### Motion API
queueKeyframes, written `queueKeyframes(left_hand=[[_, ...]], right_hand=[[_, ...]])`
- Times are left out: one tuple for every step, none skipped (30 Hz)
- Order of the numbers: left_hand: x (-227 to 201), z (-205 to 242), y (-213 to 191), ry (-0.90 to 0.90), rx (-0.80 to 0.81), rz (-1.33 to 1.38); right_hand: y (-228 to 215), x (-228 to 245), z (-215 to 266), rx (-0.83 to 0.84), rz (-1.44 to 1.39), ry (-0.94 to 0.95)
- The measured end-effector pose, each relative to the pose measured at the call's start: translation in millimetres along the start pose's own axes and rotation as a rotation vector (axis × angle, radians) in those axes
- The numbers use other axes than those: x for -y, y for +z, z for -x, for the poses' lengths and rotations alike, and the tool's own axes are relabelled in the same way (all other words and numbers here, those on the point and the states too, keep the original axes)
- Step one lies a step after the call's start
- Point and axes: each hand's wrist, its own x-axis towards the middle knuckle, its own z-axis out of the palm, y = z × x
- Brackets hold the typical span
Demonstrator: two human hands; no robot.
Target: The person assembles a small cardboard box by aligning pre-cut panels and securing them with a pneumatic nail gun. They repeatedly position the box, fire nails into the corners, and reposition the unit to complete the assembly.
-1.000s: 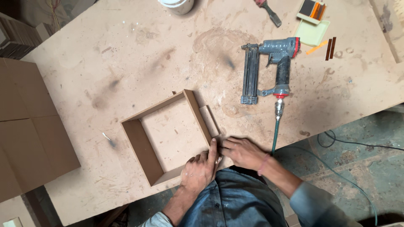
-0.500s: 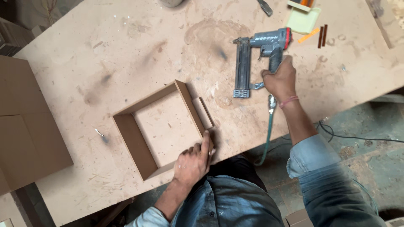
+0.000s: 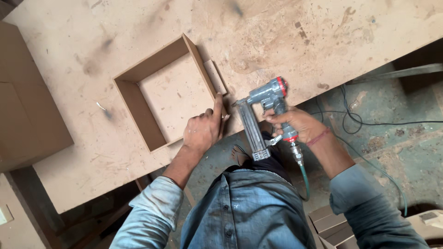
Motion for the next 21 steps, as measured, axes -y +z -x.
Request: queueKeyframes(left_hand=[[0,0,0,0.002,-0.006,-0.003],[0,0,0,-0.002,-0.008,-0.003],[-1,1,0,-0.005,-0.009,-0.003],[-1,0,-1,-0.004,-0.012,-0.006],[0,-2,-2,-0.008,-0.017,-0.013],[-1,0,-2,-0.011,-0.016,-0.016],[-2,2,-2,-0.014,-0.015,-0.019],[-3,1,-2,-0.016,-0.011,-0.024],[-4,1,-3,-0.017,-0.008,-0.029],[-4,-1,-4,-0.017,-0.012,-0.036],[-4,-4,-5,-0.018,-0.012,-0.033],[-5,-2,-5,-0.025,-0.004,-0.029],[-5,-1,-5,-0.032,0.003,-0.026],[-5,-1,-5,-0.030,0.004,-0.029],[-4,0,-5,-0.028,0.004,-0.032],[-4,-1,-4,-0.027,0.004,-0.035],[-4,-1,-4,-0.035,0.014,-0.032],[-4,-1,-3,-0.043,0.023,-0.029],[-5,-1,-3,-0.051,0.032,-0.026],[-5,-2,-3,-0.052,0.024,-0.028],[-5,-2,-3,-0.052,0.015,-0.030]], right_hand=[[2,-2,-1,0.012,0.011,0.001],[5,-4,-2,-0.009,0.056,0.016],[7,-4,-1,-0.031,0.102,0.031],[10,-4,-1,-0.053,0.145,0.042],[12,-2,-3,-0.030,0.142,0.034],[14,-4,-2,-0.012,0.134,0.033],[16,-5,-1,0.007,0.126,0.031],[16,-5,1,-0.013,0.138,0.031],[16,-5,3,-0.033,0.151,0.030],[16,-1,2,-0.052,0.166,0.023],[16,3,2,-0.049,0.169,0.018],[17,2,2,-0.042,0.170,0.021],[17,2,2,-0.035,0.171,0.024],[17,3,2,-0.035,0.177,0.035],[17,3,2,-0.034,0.182,0.047],[17,4,1,-0.033,0.189,0.059],[17,4,1,-0.030,0.178,0.058],[16,5,1,-0.028,0.167,0.056],[16,6,1,-0.026,0.157,0.055],[16,8,0,-0.027,0.161,0.055],[16,10,0,-0.027,0.166,0.056]])
